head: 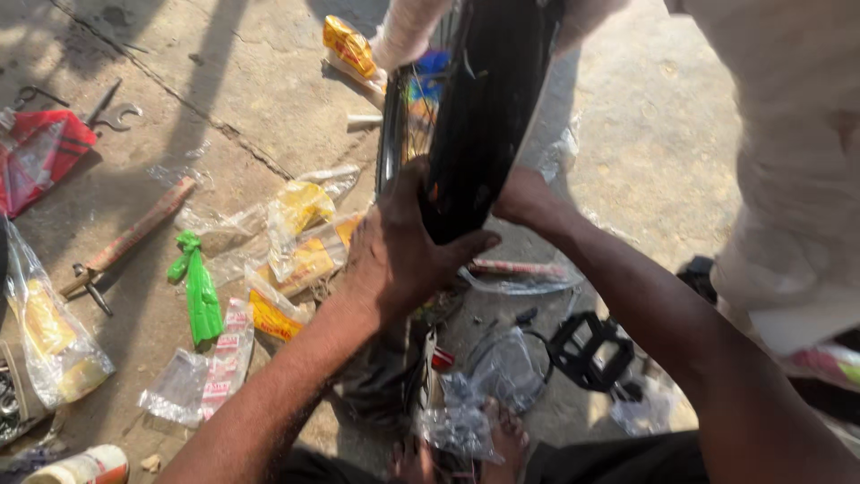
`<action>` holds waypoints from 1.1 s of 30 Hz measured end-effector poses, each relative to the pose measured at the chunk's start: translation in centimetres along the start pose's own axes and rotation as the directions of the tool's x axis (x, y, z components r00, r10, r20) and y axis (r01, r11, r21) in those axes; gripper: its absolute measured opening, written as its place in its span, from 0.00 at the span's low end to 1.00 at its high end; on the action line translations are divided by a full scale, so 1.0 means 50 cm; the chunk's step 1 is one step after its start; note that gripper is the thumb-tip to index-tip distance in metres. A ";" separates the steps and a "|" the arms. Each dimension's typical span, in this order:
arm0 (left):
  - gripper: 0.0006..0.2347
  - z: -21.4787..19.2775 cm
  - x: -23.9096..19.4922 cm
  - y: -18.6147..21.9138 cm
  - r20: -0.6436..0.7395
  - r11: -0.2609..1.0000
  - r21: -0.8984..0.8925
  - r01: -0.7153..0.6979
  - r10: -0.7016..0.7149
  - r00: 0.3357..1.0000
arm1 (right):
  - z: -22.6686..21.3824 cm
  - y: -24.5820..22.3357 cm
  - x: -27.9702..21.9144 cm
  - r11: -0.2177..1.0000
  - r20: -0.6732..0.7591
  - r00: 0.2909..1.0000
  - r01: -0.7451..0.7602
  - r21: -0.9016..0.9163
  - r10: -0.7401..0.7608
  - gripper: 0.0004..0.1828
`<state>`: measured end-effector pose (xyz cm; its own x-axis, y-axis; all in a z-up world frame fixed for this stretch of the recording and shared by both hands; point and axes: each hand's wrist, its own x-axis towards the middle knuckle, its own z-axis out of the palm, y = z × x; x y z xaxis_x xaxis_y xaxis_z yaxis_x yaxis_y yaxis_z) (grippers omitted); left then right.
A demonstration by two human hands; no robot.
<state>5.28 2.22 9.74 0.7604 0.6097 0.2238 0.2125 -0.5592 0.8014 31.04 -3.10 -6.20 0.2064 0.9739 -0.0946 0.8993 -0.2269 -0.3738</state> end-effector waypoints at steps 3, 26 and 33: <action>0.34 -0.020 -0.037 0.013 0.059 0.957 0.269 0.108 -0.129 0.990 | -0.078 -0.087 -0.081 0.939 -0.074 0.955 -0.267 0.218 0.289 0.19; 0.13 0.101 -0.171 0.050 0.549 0.974 -0.216 0.067 0.064 0.833 | -0.124 -0.285 -0.654 0.569 -0.140 0.875 -0.174 0.803 0.464 0.14; 0.22 0.054 -0.198 0.064 0.358 0.108 -0.930 0.351 0.046 0.933 | -0.122 -0.283 -0.594 -0.124 -0.190 0.769 0.329 0.936 0.611 0.09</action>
<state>0.11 -7.12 8.62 0.9386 0.3417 0.0476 -0.2808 0.6766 0.6807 14.52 -28.78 7.56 0.7811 0.6115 -0.1262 -0.4043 0.3413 -0.8486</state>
